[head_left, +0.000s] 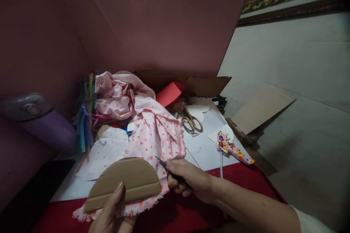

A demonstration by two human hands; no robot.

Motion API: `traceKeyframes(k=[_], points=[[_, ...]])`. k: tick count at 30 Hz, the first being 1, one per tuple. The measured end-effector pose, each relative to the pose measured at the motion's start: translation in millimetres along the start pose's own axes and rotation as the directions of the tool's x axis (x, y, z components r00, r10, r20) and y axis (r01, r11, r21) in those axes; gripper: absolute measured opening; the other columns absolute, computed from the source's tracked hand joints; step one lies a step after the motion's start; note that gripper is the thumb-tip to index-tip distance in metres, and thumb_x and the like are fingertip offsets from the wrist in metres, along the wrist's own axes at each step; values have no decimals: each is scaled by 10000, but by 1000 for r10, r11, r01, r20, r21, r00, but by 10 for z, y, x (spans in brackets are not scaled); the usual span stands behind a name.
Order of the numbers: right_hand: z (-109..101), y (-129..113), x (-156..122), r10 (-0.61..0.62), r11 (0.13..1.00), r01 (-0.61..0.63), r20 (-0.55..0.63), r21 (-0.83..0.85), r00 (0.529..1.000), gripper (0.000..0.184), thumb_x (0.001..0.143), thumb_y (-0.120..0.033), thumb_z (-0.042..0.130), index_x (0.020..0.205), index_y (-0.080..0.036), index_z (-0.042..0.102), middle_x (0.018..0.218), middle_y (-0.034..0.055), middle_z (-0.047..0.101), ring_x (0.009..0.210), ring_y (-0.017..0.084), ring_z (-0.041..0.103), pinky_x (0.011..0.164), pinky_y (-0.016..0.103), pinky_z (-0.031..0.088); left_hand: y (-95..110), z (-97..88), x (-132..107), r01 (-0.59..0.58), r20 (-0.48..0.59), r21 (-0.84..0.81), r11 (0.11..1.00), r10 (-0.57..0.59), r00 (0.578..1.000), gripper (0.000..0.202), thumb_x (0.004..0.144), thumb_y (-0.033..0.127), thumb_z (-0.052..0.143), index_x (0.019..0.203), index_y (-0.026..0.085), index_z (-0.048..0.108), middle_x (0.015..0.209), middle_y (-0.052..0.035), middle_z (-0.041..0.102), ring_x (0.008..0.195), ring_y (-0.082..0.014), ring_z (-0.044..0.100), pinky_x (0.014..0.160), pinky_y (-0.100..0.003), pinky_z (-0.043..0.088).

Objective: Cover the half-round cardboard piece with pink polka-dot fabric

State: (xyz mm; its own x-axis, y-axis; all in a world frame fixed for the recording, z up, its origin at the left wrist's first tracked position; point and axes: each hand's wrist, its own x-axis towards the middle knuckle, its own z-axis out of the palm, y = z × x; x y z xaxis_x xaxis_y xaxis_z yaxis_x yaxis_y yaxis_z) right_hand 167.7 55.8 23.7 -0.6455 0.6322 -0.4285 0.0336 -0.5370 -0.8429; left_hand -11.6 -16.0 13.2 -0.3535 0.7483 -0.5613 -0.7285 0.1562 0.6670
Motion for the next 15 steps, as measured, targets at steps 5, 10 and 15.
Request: traceKeyframes(k=[5,10,15], points=[[17,-27,21,-11,1000,11,-13,-23,1000,390,854,-559,475,727,-214,346,587,-86,335,423,38,184,383,167,100,-1,-18,6,-24,6,-18,1000,25,1000,536,763,120,638,1259,307,555,1131,-15,717,1191,-300,534,962,-460,468],[-3,45,28,-74,996,72,-29,-56,997,450,825,-606,497,681,-209,341,540,-97,303,414,39,183,371,176,104,6,4,2,-74,21,-3,997,75,997,498,763,129,650,1228,292,581,1121,-21,721,1169,-284,559,979,-432,457],[5,20,-2,-34,994,25,-80,-108,996,416,877,-577,423,743,-185,461,535,-79,389,390,39,224,359,154,150,26,42,-21,-44,-14,-2,999,44,999,506,774,119,634,1244,292,565,1064,-7,742,1109,-282,605,962,-437,475]])
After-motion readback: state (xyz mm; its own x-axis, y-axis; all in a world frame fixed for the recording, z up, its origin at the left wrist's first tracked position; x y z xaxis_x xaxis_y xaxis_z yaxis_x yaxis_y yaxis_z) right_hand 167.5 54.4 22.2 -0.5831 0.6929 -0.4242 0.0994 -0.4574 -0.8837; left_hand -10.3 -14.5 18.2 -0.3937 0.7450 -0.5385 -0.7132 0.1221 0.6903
